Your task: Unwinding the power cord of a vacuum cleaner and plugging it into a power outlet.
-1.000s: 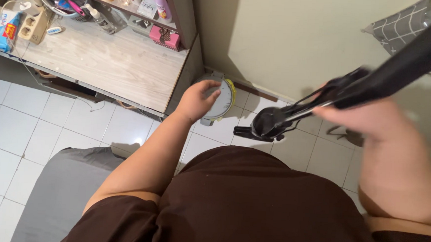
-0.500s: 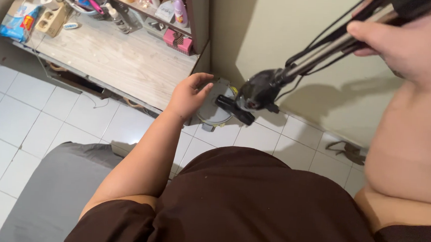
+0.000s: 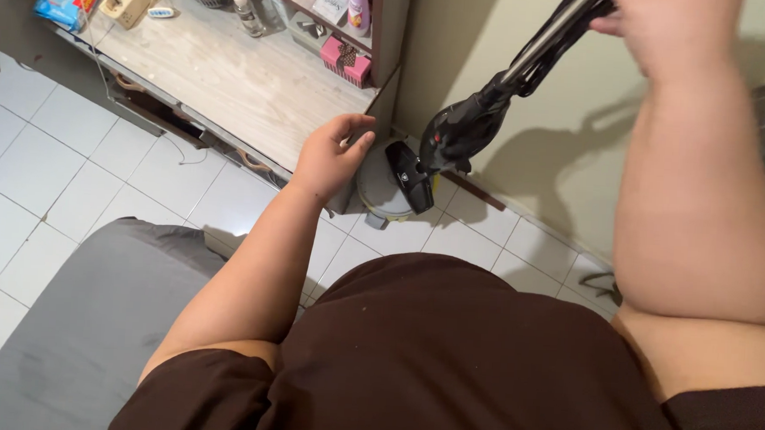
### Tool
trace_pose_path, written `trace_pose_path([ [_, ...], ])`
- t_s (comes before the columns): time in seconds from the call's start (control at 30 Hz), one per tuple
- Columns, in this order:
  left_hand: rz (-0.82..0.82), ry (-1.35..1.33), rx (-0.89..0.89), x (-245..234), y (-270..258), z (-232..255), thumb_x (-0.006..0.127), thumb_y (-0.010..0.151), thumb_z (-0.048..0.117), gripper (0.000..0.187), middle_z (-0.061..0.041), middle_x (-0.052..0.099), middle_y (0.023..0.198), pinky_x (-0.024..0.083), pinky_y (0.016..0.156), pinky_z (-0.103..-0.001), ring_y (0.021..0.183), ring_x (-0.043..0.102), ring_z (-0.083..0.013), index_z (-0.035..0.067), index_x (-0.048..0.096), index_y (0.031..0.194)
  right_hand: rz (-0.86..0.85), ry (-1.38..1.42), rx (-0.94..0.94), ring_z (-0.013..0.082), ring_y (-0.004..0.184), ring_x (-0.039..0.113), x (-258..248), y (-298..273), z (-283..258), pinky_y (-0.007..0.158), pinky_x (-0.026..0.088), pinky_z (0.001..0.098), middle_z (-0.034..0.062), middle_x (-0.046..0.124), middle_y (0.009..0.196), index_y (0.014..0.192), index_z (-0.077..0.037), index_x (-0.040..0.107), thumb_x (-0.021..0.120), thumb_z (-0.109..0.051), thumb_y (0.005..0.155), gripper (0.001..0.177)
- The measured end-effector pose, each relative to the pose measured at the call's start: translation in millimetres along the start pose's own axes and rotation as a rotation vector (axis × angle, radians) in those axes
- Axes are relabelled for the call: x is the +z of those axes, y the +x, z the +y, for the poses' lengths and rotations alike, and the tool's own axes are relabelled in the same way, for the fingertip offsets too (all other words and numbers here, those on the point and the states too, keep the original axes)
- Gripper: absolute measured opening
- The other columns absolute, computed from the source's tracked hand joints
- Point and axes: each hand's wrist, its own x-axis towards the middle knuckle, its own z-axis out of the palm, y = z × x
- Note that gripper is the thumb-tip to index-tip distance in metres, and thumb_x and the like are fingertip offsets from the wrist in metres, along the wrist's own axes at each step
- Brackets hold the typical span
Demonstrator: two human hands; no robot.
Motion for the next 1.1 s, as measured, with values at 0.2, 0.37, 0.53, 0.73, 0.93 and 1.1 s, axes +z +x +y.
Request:
trace_pose_path([
  [0.2, 0.026, -0.015, 0.028, 2, -2, -3, 0.07, 0.097, 0.017, 0.029, -0.007, 0.073, 0.12, 0.058, 0.096, -0.033, 0.119, 0.068, -0.0187, 0.007, 0.068, 0.125, 0.039, -0.051, 0.119, 0.0146, 0.083, 0.076, 37, -8, 16, 0.066, 0.063, 0.0295, 0.0045, 0.073, 0.101, 0.114, 0.001, 0.065, 0.081, -0.015, 0.101, 0.027],
  [0.37, 0.047, -0.013, -0.051, 11, -4, 4, 0.07, 0.096, 0.017, 0.029, -0.006, 0.074, 0.12, 0.058, 0.095, -0.032, 0.117, 0.069, -0.017, 0.008, 0.068, 0.124, 0.068, -0.029, 0.16, 0.0147, 0.078, 0.075, 45, -12, 23, 0.063, 0.063, 0.0294, 0.0045, 0.072, 0.097, 0.111, 0.001, 0.062, 0.083, -0.015, 0.097, 0.029],
  [0.53, 0.042, -0.081, 0.072, 44, 12, 2, 0.072, 0.096, 0.018, 0.032, -0.008, 0.073, 0.124, 0.057, 0.096, -0.031, 0.117, 0.07, -0.0171, 0.007, 0.066, 0.126, 0.025, -0.032, 0.143, 0.0141, 0.076, 0.075, 46, -2, 29, 0.059, 0.064, 0.0281, 0.0039, 0.072, 0.096, 0.111, -0.001, 0.063, 0.084, -0.02, 0.094, 0.033],
  [0.73, 0.1, 0.133, 0.23, 88, 42, 103, 0.078, 0.092, 0.023, 0.046, -0.009, 0.071, 0.131, 0.055, 0.094, -0.036, 0.118, 0.069, -0.0205, 0.009, 0.064, 0.134, -0.138, -0.168, 0.114, 0.0152, 0.073, 0.073, 55, 6, 14, 0.054, 0.062, 0.0266, 0.0052, 0.072, 0.094, 0.114, -0.001, 0.064, 0.085, -0.026, 0.093, 0.039],
  [0.93, 0.192, -0.127, 0.483, 147, 89, 171, 0.08, 0.094, 0.018, 0.078, -0.016, 0.054, 0.151, 0.055, 0.099, -0.039, 0.118, 0.064, -0.0289, 0.008, 0.035, 0.157, -0.341, 0.215, 0.117, 0.017, 0.098, 0.074, 56, 18, 35, 0.069, 0.058, 0.0307, 0.0052, 0.071, 0.111, 0.128, -0.008, 0.06, 0.067, -0.014, 0.09, 0.039],
  [1.1, 0.342, -0.143, 0.457, 167, 120, 167, 0.075, 0.096, 0.013, 0.064, -0.014, 0.064, 0.137, 0.055, 0.101, -0.038, 0.117, 0.069, -0.0266, 0.007, 0.041, 0.15, -0.418, -0.137, -0.147, 0.0199, 0.107, 0.069, 44, 14, 35, 0.087, 0.054, 0.032, 0.0072, 0.072, 0.118, 0.133, -0.008, 0.06, 0.065, -0.019, 0.097, 0.037],
])
